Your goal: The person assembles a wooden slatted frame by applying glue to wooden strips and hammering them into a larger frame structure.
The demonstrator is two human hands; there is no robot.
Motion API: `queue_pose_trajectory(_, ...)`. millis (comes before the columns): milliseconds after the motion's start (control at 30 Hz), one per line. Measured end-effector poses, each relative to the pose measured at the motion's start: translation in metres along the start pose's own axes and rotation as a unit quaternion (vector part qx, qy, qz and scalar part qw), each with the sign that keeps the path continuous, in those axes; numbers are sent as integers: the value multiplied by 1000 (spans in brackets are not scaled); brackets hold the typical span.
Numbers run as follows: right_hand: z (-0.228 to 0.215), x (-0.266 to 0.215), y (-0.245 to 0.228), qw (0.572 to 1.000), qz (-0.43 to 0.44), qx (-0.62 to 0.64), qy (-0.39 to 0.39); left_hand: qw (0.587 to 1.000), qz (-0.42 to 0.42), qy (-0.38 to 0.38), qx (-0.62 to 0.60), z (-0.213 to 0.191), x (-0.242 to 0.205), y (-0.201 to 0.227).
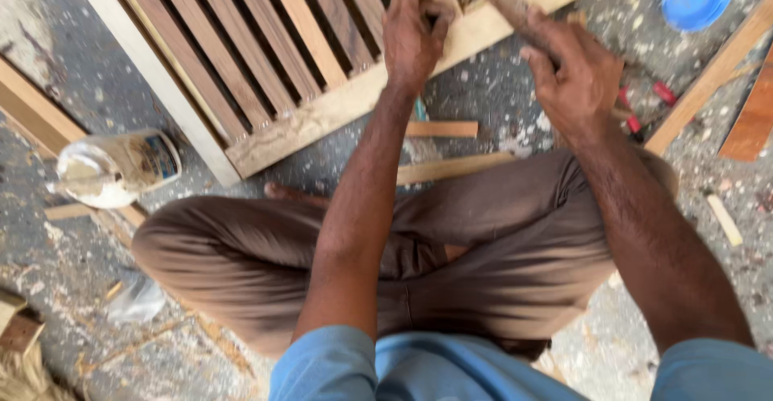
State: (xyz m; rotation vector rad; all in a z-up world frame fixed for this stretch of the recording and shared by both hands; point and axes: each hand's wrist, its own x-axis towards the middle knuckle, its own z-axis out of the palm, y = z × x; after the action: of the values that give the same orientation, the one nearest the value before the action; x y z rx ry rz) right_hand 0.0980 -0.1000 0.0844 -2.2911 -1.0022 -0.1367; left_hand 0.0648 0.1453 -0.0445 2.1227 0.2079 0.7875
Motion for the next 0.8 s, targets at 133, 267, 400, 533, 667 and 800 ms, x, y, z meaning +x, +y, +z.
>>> queue_pose_trajectory(133,3,10,-6,994,31,-75,-79,997,-74,-33,15,-5,6,8)
queue_pose_trajectory(267,-4,12,-11,997,50,-17,-55,995,-91,-36,-37,-6,8,5)
queue_pose_trajectory(400,6,11,-7,992,53,-54,-99,982,-165,-70,-56,7,-1,-8)
queue_pose_trajectory(533,-3,10,-15,1000,15,-21,-14,996,-72,-61,-8,11,-3,-24)
queue_pose_trajectory(667,-1,15,-11,998,-23,11,53,995,12,-43,91,-6,8,-45)
queue_pose_trajectory(800,14,15,-8,997,-31,-67,-1,983,18,-114,143,-15,7,-40)
